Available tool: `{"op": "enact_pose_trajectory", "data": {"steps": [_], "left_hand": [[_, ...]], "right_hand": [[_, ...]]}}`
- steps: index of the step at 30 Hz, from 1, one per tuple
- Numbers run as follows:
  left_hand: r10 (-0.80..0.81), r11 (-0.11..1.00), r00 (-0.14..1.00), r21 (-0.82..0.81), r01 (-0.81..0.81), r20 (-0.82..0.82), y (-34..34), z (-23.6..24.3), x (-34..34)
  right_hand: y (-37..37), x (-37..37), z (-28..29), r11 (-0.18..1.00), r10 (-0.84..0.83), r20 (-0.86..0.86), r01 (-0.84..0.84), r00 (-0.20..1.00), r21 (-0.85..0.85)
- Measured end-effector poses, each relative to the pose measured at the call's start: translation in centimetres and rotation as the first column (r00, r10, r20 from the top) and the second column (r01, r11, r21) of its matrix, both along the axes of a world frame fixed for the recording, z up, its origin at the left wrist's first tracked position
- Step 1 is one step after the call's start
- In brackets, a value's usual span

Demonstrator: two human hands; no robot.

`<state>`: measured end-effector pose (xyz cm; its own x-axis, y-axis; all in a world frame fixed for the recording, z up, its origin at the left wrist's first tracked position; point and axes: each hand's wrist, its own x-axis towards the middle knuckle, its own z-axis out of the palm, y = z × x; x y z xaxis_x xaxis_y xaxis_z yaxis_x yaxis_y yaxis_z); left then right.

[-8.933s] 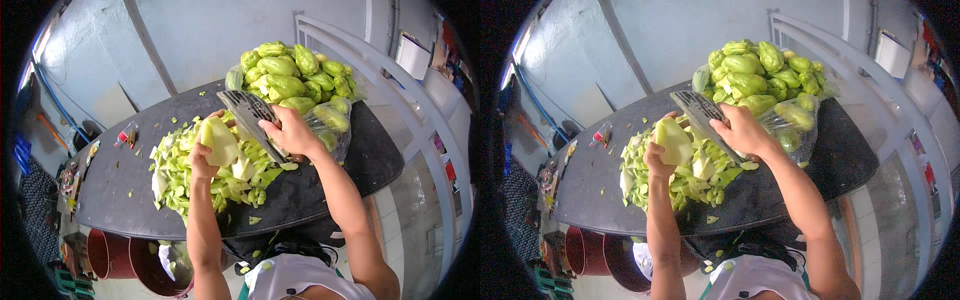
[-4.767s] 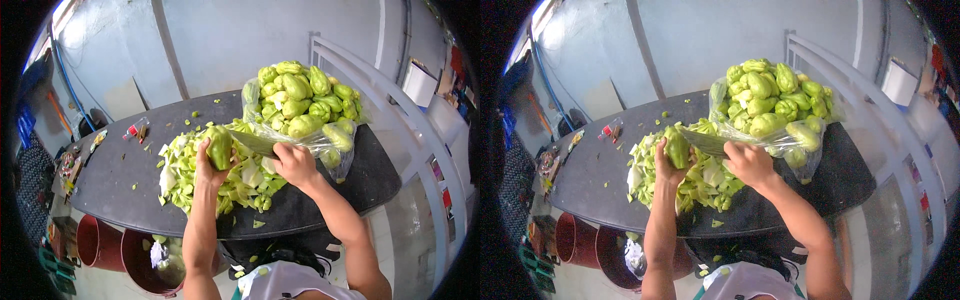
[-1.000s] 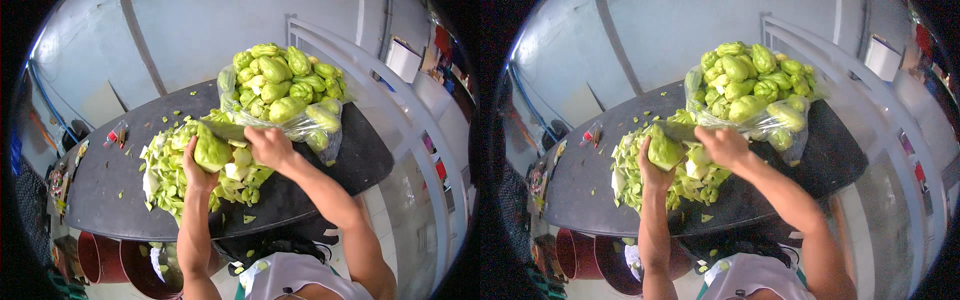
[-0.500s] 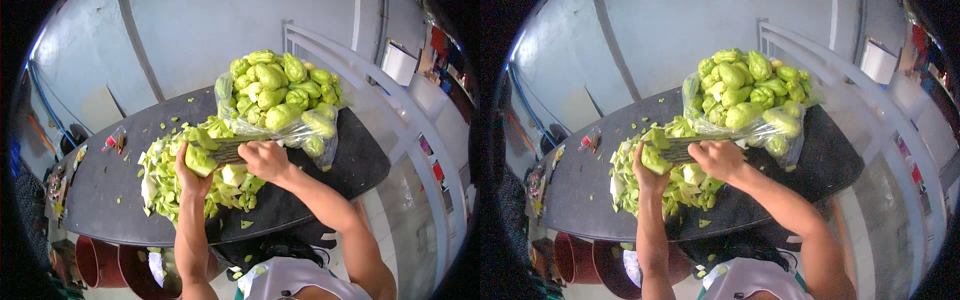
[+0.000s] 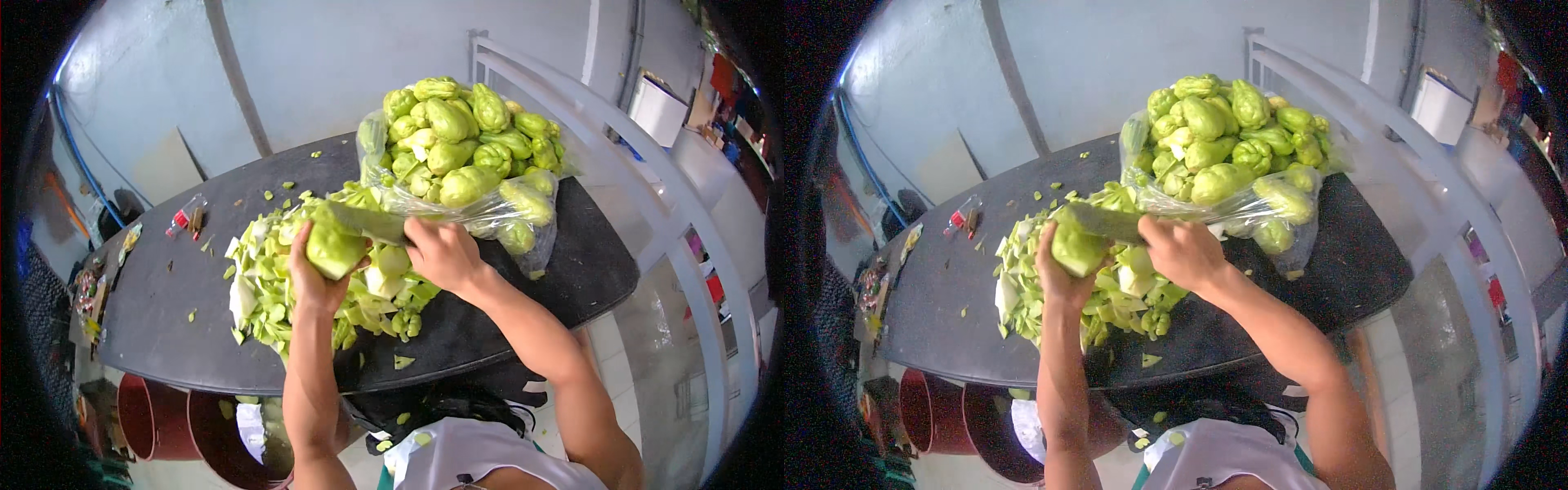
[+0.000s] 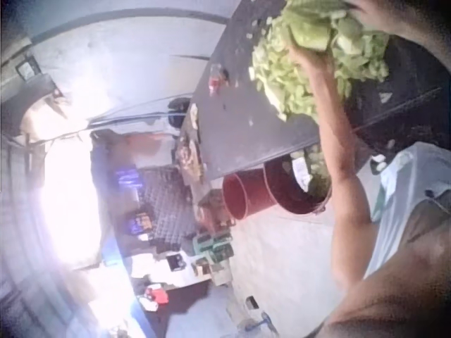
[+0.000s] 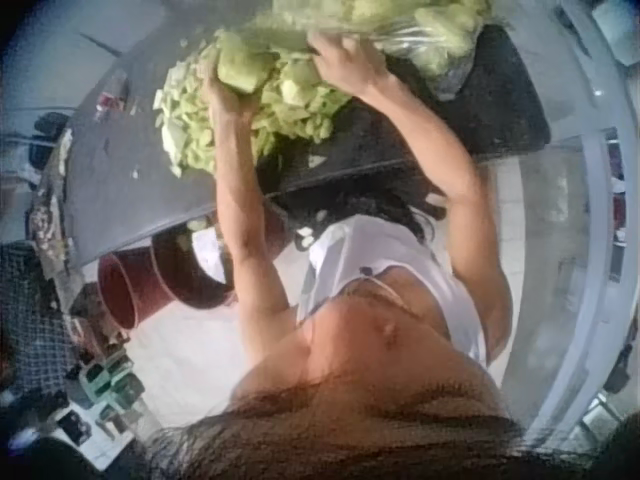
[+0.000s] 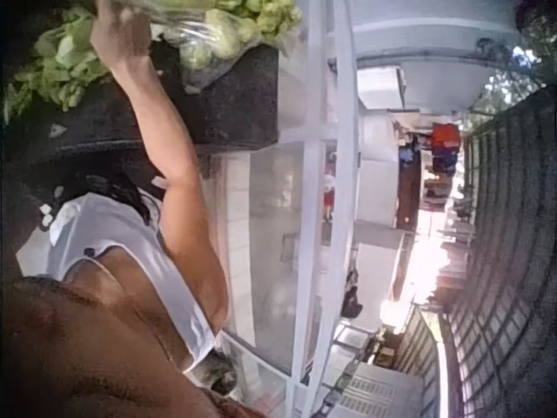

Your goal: The person peels and slices several green chayote vegetables using a large kitchen knife on a black table, removing the skin and cutting the flesh into pieces.

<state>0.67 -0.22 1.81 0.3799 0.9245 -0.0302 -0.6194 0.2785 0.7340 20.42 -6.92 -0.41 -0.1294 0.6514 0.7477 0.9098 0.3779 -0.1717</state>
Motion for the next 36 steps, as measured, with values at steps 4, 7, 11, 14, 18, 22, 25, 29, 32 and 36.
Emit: {"op": "enact_pose_trajectory", "data": {"steps": [4, 7, 11, 14, 18, 22, 25, 29, 32, 36], "left_hand": [[-0.062, 0.99, 0.99, -0.119, 0.077, 0.123, 0.6, -0.9, -0.4], [-0.07, 0.996, 0.997, 0.062, 0.068, 0.041, 0.2, -0.6, 0.0], [-0.113, 0.993, 0.988, 0.054, 0.108, 0.101, 0.2, -0.4, -0.4], [-0.023, 0.999, 0.985, -0.035, 0.029, 0.168, 0.2, -0.1, 0.0], [0.079, 0.996, 0.968, -0.05, -0.069, 0.238, 0.9, -0.6, 0.8], [-0.081, 0.996, 0.95, 0.043, 0.072, 0.302, 1.2, -2.2, 0.0], [-0.18, 0.984, 0.924, 0.077, 0.163, 0.339, 1.7, -2.9, 0.2], [-0.161, 0.986, 0.921, 0.108, 0.131, 0.354, 1.1, -2.0, 1.1], [0.103, 0.995, 0.963, -0.014, -0.103, 0.249, 0.6, -0.8, 1.2], [0.102, 0.994, 0.963, 0.0, -0.105, 0.251, 0.7, -0.7, 0.2]], "right_hand": [[0.2, -2.2, 0.2, 0.905, 0.209, 0.127, -0.241, 0.97, 0.35], [1.1, -0.7, 1.5, 0.876, -0.151, 0.005, 0.136, 0.989, -0.462], [0.2, 0.1, 0.9, 0.935, -0.189, 0.003, 0.181, 0.982, -0.306], [0.1, -0.1, 0.5, 0.959, -0.15, -0.027, 0.139, 0.988, -0.246], [0.5, -0.9, -0.7, 0.99, -0.011, 0.055, 0.003, 0.998, 0.141], [-0.1, -3.0, 0.5, 0.937, 0.043, 0.254, -0.127, 0.966, 0.326], [-0.2, -3.8, 0.3, 0.914, 0.035, 0.346, -0.17, 0.938, 0.367], [0.4, -3.6, 0.1, 0.903, 0.041, 0.346, -0.182, 0.937, 0.388], [2.1, -0.8, -0.3, 0.987, -0.113, 0.09, 0.122, 0.989, -0.103], [1.6, 0.0, 0.0, 0.992, -0.122, 0.067, 0.122, 0.99, 0.001]]}}
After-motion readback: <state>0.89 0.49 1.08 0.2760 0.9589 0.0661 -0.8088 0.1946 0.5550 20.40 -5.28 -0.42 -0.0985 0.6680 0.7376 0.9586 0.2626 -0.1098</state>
